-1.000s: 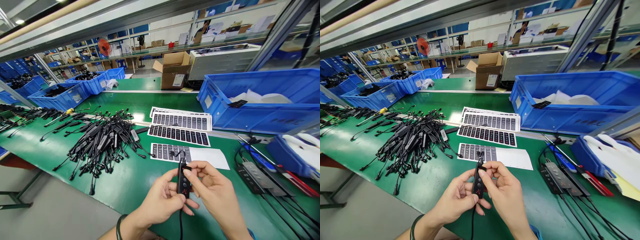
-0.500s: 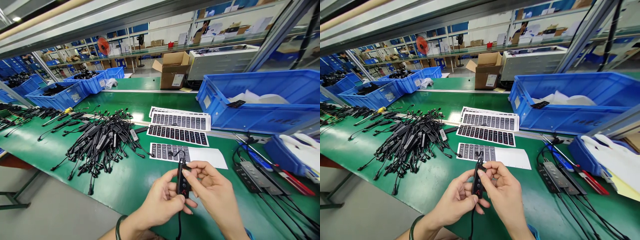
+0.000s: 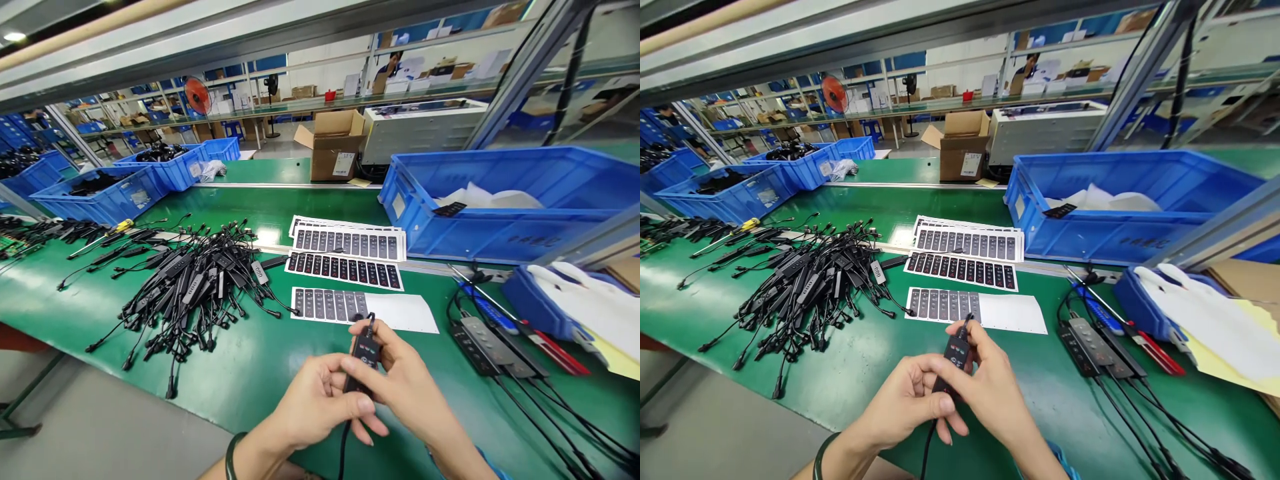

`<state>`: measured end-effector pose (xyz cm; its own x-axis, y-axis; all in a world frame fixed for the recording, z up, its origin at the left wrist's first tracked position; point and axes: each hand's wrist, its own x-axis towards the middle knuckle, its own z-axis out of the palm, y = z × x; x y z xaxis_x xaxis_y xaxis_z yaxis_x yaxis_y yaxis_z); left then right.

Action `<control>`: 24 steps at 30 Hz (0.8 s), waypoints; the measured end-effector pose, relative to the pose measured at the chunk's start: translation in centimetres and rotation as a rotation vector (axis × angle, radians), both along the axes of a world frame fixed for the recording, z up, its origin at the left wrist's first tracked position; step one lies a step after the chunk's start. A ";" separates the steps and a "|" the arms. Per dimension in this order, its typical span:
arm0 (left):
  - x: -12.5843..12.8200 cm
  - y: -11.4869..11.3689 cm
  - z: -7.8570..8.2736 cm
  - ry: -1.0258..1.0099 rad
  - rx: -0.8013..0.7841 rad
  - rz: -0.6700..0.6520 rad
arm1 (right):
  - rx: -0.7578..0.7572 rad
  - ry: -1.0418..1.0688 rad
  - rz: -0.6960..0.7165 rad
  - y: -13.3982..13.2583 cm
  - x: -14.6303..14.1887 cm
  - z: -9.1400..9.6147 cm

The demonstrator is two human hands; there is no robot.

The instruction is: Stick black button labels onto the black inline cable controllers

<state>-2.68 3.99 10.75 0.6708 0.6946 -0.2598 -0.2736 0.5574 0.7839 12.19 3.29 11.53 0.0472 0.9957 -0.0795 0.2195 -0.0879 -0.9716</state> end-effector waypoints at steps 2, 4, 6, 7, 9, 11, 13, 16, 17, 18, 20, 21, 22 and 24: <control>0.2 -0.1 -0.2 0.022 0.005 0.005 | 0.062 -0.050 -0.055 0.3 0.4 0.1; 0.3 -0.2 -0.3 0.044 -0.010 0.013 | 0.104 -0.082 -0.106 0.3 0.8 0.4; 0.4 -0.2 -0.4 0.076 -0.013 0.038 | 0.129 -0.085 -0.094 0.1 1.1 0.6; 0.5 -0.1 -0.4 0.092 0.000 0.055 | 0.141 -0.088 -0.063 -0.1 1.2 0.6; 0.7 -0.1 -0.5 0.116 0.056 0.079 | 0.181 -0.114 -0.009 -0.5 1.2 0.5; 1.0 0.0 -0.6 0.122 0.129 0.073 | 0.197 -0.141 0.012 -1.0 1.0 0.3; 1.5 0.2 -0.7 0.121 0.187 0.054 | 0.174 -0.131 0.004 -1.4 0.7 0.0; 2.4 0.9 -0.7 0.138 0.233 0.026 | 0.180 -0.155 -0.041 -1.5 0.9 0.1; 2.7 1.3 -0.6 0.142 0.253 -0.005 | 0.211 -0.194 -0.074 -1.3 1.5 0.4; 3.0 1.7 -0.5 0.151 0.284 -0.040 | 0.251 -0.246 -0.119 -1.0 2.3 0.8; 3.1 2.7 -0.3 0.212 0.398 -0.102 | 0.326 -0.383 -0.236 -0.1 5.0 2.0; 3.0 3.3 -0.2 0.275 0.480 -0.122 | 0.355 -0.473 -0.309 0.5 6.9 2.6; 2.8 3.9 -0.1 0.360 0.573 -0.132 | 0.362 -0.573 -0.367 1.1 9.1 3.2; 2.0 5.0 -0.3 0.562 0.775 -0.161 | 0.349 -0.825 -0.422 2.1 13.6 3.8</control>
